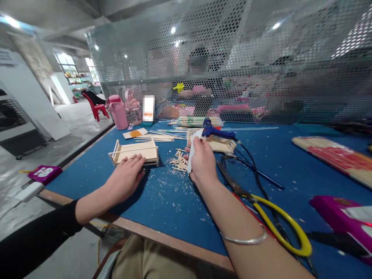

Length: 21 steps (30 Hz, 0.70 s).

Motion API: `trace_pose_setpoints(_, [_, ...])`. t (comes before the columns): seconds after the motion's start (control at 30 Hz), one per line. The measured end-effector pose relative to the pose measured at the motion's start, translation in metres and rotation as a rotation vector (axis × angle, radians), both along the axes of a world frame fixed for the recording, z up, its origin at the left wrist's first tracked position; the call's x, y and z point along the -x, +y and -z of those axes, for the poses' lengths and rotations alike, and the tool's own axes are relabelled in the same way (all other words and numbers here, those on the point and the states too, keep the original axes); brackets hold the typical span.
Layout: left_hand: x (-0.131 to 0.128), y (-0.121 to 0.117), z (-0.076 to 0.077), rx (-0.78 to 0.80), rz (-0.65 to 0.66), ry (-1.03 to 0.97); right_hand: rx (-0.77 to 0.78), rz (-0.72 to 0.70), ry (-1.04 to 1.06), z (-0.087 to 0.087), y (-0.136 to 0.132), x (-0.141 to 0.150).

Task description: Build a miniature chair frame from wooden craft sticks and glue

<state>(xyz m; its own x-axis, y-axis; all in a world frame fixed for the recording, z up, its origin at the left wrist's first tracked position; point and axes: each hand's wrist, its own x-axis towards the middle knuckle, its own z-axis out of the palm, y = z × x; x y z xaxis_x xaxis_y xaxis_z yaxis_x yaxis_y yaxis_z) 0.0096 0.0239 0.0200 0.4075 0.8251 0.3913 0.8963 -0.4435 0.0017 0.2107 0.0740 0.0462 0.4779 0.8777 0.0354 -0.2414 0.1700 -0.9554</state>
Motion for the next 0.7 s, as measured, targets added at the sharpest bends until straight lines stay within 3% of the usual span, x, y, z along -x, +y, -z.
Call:
trace_pose_setpoints(0.13, [0.0, 0.005, 0.006, 0.0, 0.001, 0.027, -0.009, 0.005, -0.005, 0.002, 0.0, 0.001])
trace_pose_setpoints(0.53, [0.008, 0.023, 0.0, -0.033, -0.014, 0.082, -0.04, 0.012, -0.041, 0.003, 0.0, -0.001])
trace_pose_setpoints(0.63, [0.015, 0.032, -0.007, -0.019, 0.025, 0.046, -0.041, 0.002, -0.054, 0.004, -0.001, -0.001])
trace_pose_setpoints(0.7, [0.021, 0.035, -0.018, -0.048, 0.012, -0.091, -0.046, -0.002, -0.079, 0.003, -0.001, -0.001])
